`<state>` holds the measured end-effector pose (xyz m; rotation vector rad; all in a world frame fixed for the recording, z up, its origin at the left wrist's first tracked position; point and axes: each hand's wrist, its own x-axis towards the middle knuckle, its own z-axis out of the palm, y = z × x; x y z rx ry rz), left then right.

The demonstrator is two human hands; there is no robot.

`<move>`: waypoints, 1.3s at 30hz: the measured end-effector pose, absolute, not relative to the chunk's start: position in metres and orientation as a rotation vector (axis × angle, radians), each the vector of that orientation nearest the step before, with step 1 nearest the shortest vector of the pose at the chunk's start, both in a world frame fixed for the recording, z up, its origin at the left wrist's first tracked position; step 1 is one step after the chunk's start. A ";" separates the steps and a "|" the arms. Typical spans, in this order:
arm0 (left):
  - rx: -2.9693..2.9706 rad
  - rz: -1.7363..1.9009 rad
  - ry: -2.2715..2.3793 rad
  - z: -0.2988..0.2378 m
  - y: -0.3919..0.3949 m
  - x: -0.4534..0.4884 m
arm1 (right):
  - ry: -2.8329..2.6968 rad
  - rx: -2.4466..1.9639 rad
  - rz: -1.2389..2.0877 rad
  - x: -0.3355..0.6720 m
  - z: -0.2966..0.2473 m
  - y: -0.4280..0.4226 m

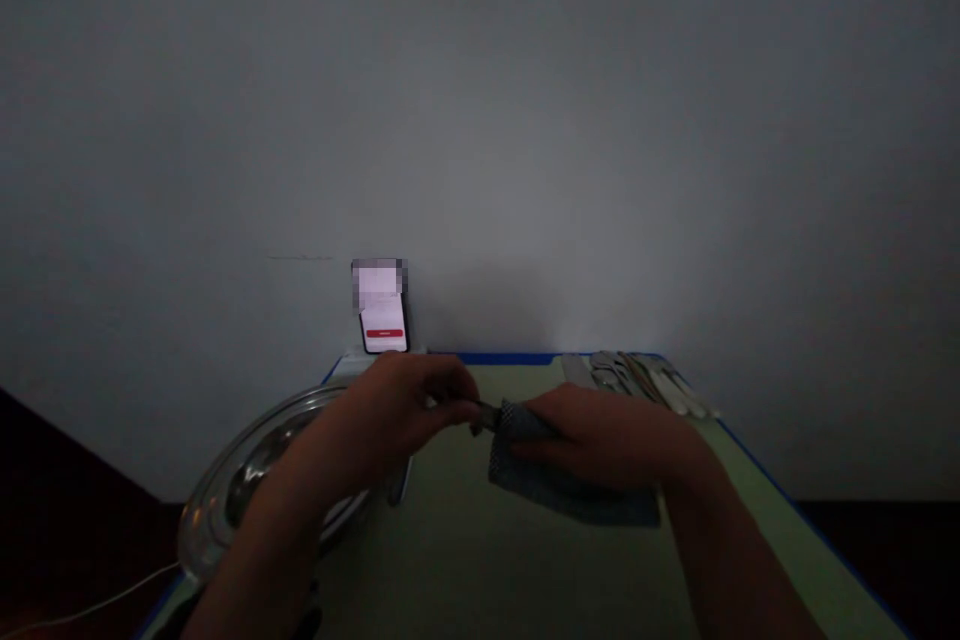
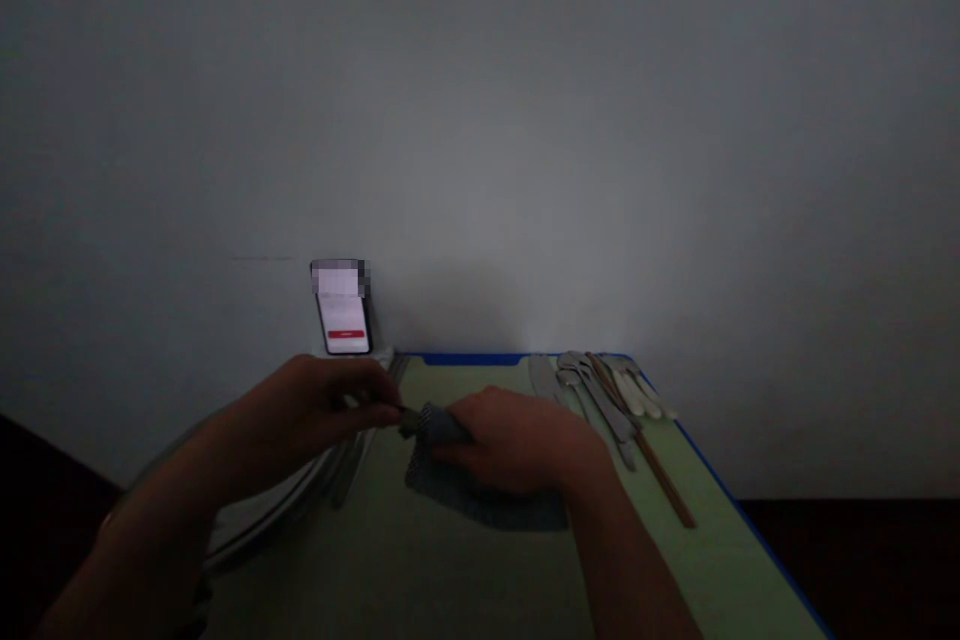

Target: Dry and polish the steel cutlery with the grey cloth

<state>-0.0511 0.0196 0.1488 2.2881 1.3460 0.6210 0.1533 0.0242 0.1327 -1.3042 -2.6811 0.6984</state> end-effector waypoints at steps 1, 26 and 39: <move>2.285 0.647 1.337 0.149 0.021 -0.053 | -2.665 -1.276 0.712 0.154 0.133 0.026; 2.301 0.692 1.293 0.147 0.024 -0.051 | -2.594 -1.168 0.837 0.151 0.131 0.033; 1.778 1.327 1.410 0.157 0.025 -0.092 | -2.463 -1.238 0.825 0.177 0.133 0.038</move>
